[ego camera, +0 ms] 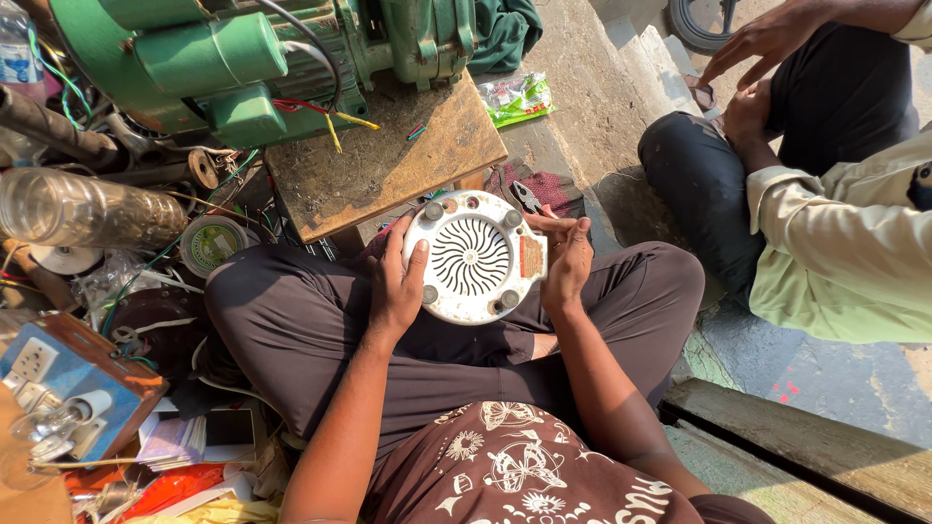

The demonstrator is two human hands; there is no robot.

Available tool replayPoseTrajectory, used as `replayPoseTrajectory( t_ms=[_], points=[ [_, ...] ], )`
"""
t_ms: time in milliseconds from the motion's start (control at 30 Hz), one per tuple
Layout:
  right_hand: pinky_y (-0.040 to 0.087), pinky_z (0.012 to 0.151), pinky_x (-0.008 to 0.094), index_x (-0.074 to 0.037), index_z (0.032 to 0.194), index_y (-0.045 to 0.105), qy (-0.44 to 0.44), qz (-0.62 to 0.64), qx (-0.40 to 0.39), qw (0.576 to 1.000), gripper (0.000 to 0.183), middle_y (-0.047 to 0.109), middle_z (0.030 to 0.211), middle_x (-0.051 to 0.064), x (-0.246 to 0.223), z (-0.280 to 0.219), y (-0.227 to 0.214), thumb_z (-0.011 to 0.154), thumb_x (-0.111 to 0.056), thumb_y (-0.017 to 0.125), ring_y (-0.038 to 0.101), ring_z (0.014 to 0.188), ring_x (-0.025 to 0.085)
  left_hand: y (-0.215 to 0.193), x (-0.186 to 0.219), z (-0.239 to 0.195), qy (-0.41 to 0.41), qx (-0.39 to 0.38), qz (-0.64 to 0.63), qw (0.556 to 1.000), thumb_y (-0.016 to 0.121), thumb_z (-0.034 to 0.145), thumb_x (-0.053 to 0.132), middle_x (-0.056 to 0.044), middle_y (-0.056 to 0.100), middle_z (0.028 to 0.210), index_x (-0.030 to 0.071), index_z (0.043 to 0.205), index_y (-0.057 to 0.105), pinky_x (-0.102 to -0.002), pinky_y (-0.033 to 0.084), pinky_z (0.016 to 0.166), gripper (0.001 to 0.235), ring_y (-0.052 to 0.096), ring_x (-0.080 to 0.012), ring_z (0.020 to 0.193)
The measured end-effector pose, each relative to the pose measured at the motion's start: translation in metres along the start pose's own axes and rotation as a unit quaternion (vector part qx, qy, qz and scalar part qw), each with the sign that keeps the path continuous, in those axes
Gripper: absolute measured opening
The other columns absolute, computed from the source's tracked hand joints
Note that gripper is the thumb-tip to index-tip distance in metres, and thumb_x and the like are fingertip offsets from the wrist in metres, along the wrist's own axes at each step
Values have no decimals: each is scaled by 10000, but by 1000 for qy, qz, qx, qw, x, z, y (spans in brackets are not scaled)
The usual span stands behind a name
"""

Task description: The person sits cross-legged on the ground and repairs a white circular electronic device. They use pliers to cut and strip wires, then connect them to the device's internal components. The person also uses a screwdriver to tighten screws on the device's casing.

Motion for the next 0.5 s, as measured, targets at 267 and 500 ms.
replayPoseTrajectory(
  t_ms=[267,500],
  points=[
    [555,1007,384,100,985,657,-156,-111,91,977,992,738,1096,261,5,-25,0,1024,-767,176,728,1049,310,5,10,10,36,8,27,999,572,1033,219,-187,676,1314,-22,1439,520,-363,501,1043,475,651,-251,1238],
    [573,848,341,104,1005,711,-120,-161,100,975,1052,760,987,197,5,-8,-4,1005,-784,147,730,888,246,5,13,3,50,49,48,996,596,1036,306,-210,706,1256,-36,1427,537,-368,535,994,523,693,-281,1179]
  ],
)
Point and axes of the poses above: each hand's wrist, its own z-axis towards the middle knuckle, its own y-axis out of the palm, x = y × z, the point moved 3 cm from there along z, towards the middle knuckle
